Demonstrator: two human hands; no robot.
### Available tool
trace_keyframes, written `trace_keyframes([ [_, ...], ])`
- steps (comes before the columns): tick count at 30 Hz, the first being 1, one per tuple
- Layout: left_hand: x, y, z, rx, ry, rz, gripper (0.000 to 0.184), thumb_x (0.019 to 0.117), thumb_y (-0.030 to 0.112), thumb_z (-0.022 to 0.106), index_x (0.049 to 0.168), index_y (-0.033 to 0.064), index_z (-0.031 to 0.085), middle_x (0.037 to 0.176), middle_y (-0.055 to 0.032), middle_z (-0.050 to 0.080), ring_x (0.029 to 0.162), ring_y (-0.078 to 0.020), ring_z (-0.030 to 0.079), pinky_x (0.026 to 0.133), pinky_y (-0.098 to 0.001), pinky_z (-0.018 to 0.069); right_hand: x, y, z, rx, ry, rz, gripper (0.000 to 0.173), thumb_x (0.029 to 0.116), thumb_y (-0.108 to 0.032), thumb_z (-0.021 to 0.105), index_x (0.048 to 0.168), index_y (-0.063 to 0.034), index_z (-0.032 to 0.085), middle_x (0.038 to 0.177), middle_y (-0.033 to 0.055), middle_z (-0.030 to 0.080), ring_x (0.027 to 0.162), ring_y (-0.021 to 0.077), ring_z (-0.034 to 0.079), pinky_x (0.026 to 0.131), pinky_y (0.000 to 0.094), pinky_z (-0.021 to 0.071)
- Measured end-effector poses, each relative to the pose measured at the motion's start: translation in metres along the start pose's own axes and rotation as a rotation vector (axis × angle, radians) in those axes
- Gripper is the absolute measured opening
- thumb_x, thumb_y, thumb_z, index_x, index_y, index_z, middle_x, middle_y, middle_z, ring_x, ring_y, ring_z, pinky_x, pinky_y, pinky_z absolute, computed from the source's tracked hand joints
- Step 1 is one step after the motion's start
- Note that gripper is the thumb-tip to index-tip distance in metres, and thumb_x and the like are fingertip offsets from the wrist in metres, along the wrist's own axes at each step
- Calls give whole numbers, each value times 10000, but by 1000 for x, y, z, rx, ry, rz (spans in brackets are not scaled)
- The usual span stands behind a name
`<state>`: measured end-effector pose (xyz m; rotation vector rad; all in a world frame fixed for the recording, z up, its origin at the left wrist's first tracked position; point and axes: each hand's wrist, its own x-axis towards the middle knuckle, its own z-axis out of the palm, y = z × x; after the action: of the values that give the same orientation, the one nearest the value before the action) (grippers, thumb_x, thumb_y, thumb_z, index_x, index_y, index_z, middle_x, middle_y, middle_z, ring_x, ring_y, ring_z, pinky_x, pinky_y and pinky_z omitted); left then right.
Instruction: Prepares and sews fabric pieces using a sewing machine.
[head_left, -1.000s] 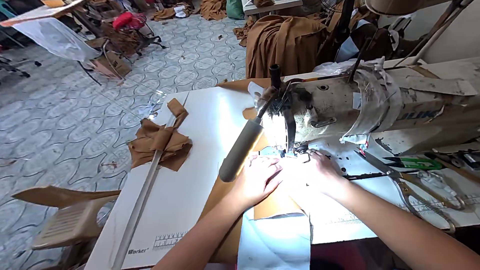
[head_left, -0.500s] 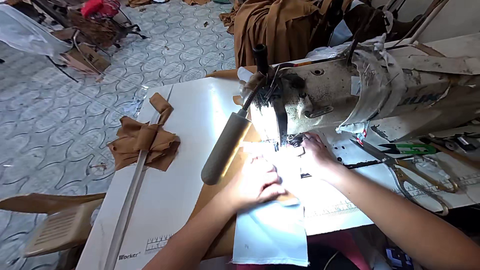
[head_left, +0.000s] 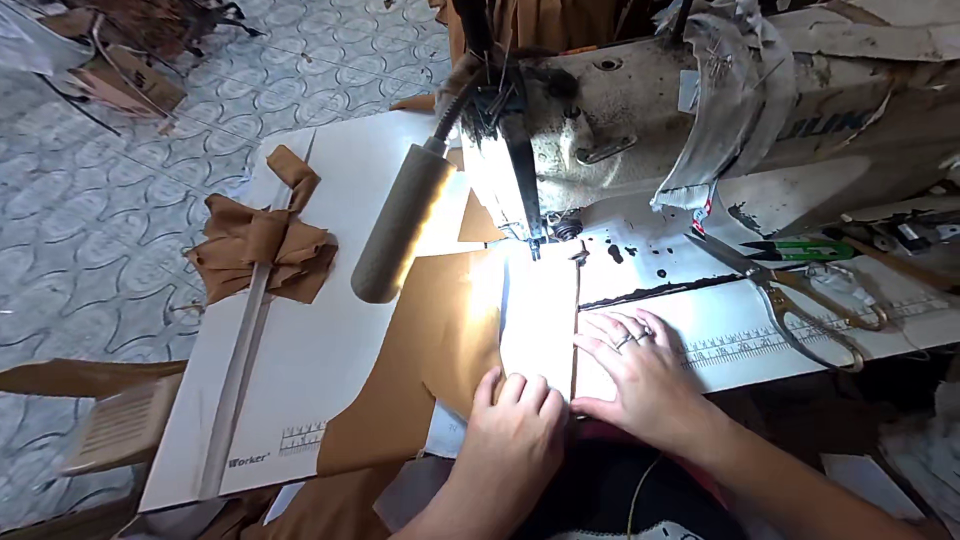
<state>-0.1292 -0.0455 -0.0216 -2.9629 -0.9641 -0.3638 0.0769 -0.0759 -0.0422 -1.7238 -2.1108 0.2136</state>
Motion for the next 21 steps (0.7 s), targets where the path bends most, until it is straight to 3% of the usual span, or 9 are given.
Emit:
trace_keyframes([
  [2,-2,1,9,-48,67,-6,176,856,260,574,769,160,689,890,-44,719,872,-259,716,892,-526,531,-4,-2,3,0,15,21,733,849,-706,555,1310,-156,704,1330,136,682,1270,372,620,1082,695,353],
  [4,-5,-1,9,-117,93,-11,204,881,237,531,757,172,678,1092,-38,762,1036,-239,726,945,-518,514,-4,-3,2,26,14,32,735,842,-674,590,1336,-137,683,1344,138,671,1279,370,612,1088,711,328],
  [6,-7,-3,11,-166,110,-7,204,898,232,531,760,170,667,1176,-18,756,1109,-209,711,982,-509,494,-3,-4,0,43,11,37,737,833,-646,620,1342,-116,676,1358,141,665,1286,379,607,1088,729,308],
  [10,-7,0,16,-182,120,-8,215,916,239,525,765,183,667,1161,16,763,1091,-175,714,995,-469,487,-1,-7,-3,48,5,37,743,823,-624,639,1335,-87,676,1395,132,645,1293,386,602,1084,745,298],
  [16,-1,1,15,-141,113,16,222,904,232,517,746,183,666,1142,13,767,1058,-179,715,902,-399,511,-1,-6,-1,24,7,40,759,821,-637,623,1343,-89,671,1412,106,638,1301,360,601,1090,734,297],
  [20,0,2,13,-95,96,26,217,889,225,519,739,191,672,1123,20,772,1041,-178,722,881,-403,526,-3,-2,2,17,37,23,778,822,-657,611,1337,-76,669,1367,122,663,1278,354,618,1089,716,324],
  [21,1,3,12,-82,91,30,212,885,222,523,741,191,677,1124,18,772,1036,-181,726,876,-409,532,-5,1,5,16,74,-6,719,842,-641,600,1275,-76,703,1325,131,686,1244,361,640,1074,712,347],
])
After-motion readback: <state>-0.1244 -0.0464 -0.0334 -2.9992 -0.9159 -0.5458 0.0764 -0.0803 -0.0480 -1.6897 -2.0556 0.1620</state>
